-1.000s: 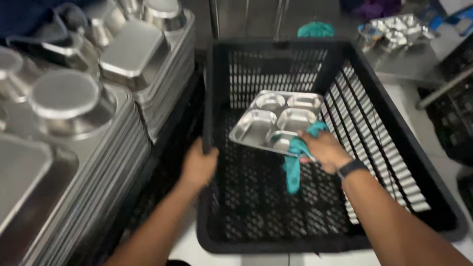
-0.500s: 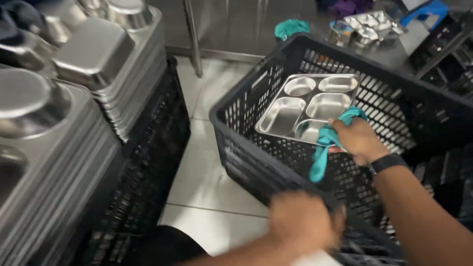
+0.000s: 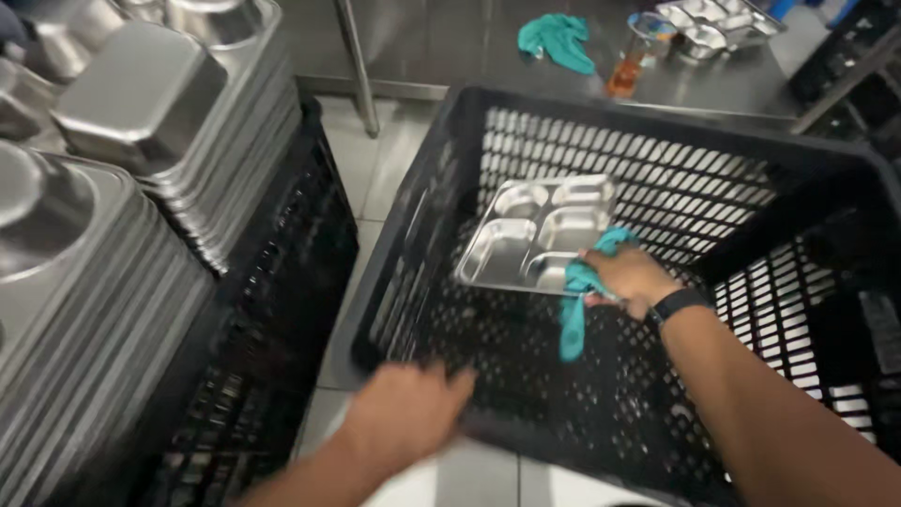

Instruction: The person wipes multiple stainless steel compartmentalized trays with a teal cloth, handling them one at a time from a stack and placing them into a black plastic crate. The person repeatedly wipes the interior and exterior surfaces of each tray.

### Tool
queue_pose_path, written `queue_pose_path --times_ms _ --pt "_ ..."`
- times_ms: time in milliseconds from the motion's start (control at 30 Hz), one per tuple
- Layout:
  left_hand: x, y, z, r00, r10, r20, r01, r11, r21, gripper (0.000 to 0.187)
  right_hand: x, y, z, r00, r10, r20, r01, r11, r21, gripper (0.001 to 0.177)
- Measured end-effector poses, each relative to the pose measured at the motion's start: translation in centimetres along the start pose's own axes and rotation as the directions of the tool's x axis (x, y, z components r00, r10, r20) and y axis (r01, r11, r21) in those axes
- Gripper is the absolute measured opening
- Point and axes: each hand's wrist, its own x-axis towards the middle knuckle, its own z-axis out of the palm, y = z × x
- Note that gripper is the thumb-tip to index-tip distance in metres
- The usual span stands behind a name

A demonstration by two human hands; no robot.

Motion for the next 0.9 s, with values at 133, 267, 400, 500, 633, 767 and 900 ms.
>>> queue_pose_path --times_ms 133,267,400,500,633,767,900 --pt "-2.7 -0.7 2.9 0.99 0.092 0.111 -0.073 0.984 -0.163 0.031 4.7 2.6 3.8 0.951 0.154 0.268 -0.171 0.984 0.04 0.039" --pt "-2.8 -1.9 7.3 0.974 0.155 -0.167 -0.168 0.983 -0.07 0.021 10.5 9.0 9.5 0.875 0.149 0.46 -0.217 0.971 0.098 0.038" --pt "-2.4 -2.7 9.3 0.947 0.153 -0.283 -0.183 0.98 -0.083 0.02 15.7 16.3 15.0 0.948 -0.158 0.276 0.257 0.891 -0.374 0.03" --pt "-2.2 -2.6 10.0 0.953 0.152 -0.262 -0.179 0.98 -0.082 0.023 18.9 20.3 15.4 0.921 -0.178 0.346 0.389 0.427 -0.816 0.026" --pt "-2.4 -2.4 9.7 0.969 0.132 -0.209 -0.156 0.982 -0.104 0.025 21.2 20.7 14.4 0.844 -0.289 0.452 0.525 0.271 -0.807 0.028" --pt "-2.6 -2.1 8.4 0.969 0.12 -0.217 -0.146 0.984 -0.107 0.023 19.7 19.2 13.4 0.613 -0.239 0.753 0.729 -0.196 -0.655 0.026" --pt "-2.4 -2.0 7.6 0.973 0.132 -0.191 -0.154 0.983 -0.104 0.023 15.7 16.2 12.4 0.95 -0.224 0.217 0.243 0.099 -0.965 0.029"
